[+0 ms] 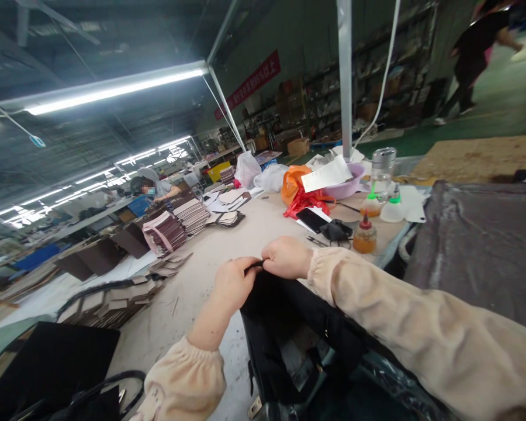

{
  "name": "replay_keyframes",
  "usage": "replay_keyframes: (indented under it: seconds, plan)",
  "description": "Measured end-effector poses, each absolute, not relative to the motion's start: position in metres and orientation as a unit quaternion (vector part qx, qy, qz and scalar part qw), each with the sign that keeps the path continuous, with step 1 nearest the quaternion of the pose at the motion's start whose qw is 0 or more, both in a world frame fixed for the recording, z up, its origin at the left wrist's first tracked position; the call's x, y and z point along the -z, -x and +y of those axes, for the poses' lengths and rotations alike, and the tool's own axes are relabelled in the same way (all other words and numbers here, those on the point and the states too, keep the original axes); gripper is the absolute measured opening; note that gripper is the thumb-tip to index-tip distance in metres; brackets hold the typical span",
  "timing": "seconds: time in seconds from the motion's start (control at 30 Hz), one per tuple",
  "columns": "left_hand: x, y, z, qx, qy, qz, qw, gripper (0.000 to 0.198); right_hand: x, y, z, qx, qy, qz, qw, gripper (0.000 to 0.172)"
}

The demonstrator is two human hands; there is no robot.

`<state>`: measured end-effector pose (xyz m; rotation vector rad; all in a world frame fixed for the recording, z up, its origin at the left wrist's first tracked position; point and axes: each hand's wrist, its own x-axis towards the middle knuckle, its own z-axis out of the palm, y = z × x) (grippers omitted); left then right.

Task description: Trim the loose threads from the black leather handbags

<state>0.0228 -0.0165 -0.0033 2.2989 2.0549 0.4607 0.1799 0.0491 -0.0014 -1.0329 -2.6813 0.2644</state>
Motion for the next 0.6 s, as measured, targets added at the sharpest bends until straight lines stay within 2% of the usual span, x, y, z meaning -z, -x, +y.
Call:
replay_keyframes:
  seconds: [0.23, 0.43, 0.6]
  plan:
    - [0.001, -0.031, -0.017, -0.126, -0.728, 0.674, -0.013, 0.021, 0.010, -0.192, 0.047, -0.164, 0.327, -0.917, 0.158, 0.034]
    - [0.001, -0.033, -0.017, -0.123, -0.716, 0.687, -0.010, 0.019, 0.031, -0.233, 0.038, -0.397, 0.305, -0.821, 0.275, 0.044]
    - [0.005, -0.030, -0.015, -0.145, -0.711, 0.688, 0.013, 0.018, 0.053, -0.275, 0.005, -0.398, 0.350, -0.782, 0.326, 0.041]
